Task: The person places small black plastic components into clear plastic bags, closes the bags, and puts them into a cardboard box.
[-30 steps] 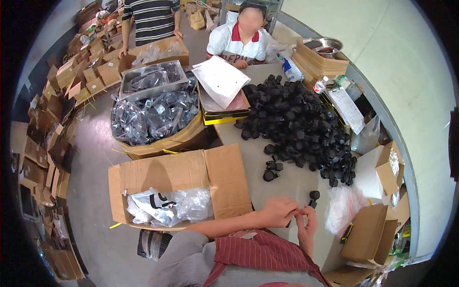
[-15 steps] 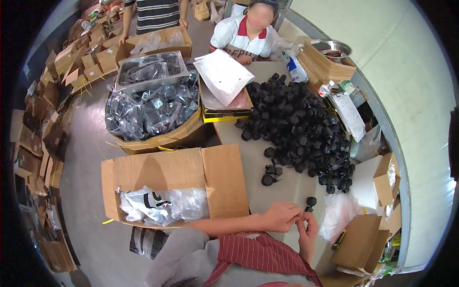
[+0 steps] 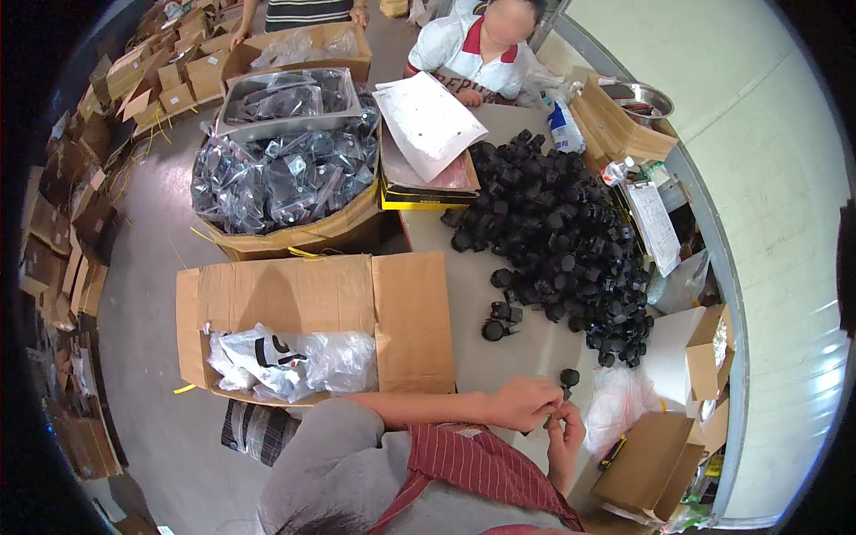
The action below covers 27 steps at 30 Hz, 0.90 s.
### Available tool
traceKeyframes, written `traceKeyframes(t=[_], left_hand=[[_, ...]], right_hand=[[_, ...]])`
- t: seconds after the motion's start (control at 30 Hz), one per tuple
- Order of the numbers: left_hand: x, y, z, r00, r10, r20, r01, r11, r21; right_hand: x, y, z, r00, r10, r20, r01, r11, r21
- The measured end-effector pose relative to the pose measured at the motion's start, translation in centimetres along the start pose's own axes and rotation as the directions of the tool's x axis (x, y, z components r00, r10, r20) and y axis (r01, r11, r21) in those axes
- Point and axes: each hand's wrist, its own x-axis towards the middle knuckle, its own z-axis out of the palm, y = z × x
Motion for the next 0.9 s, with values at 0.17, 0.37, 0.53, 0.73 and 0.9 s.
traceKeyframes(t=[0.17, 0.37, 0.53, 0.73, 0.9], left_hand=[[0.4, -0.3, -1.2, 0.989, -0.145, -0.006, 0.145, 0.988, -0.05], [0.7, -0.3, -3.1, 0.976, -0.216, -0.035, 0.215, 0.976, -0.033], [0.7, -1.1, -3.4, 0.968, -0.18, -0.176, 0.187, 0.982, 0.023], [0.6, -1.0, -3.8, 0.964, -0.165, -0.208, 0.179, 0.983, 0.049], [0.5, -1.6, -3.6, 0.963, -0.136, -0.231, 0.159, 0.984, 0.082]], right_hand=[[-0.1, -0.2, -0.2, 0.995, 0.095, 0.009, -0.095, 0.995, 0.02], [-0.3, -1.2, -0.3, 0.999, 0.021, 0.042, -0.017, 0.994, -0.105], [-0.7, -1.3, -0.4, 0.997, -0.032, 0.076, 0.046, 0.978, -0.202], [-1.1, -1.4, -0.3, 0.998, -0.034, 0.054, 0.045, 0.978, -0.204], [-1.3, -1.3, -0.3, 0.999, -0.025, 0.043, 0.033, 0.976, -0.214]])
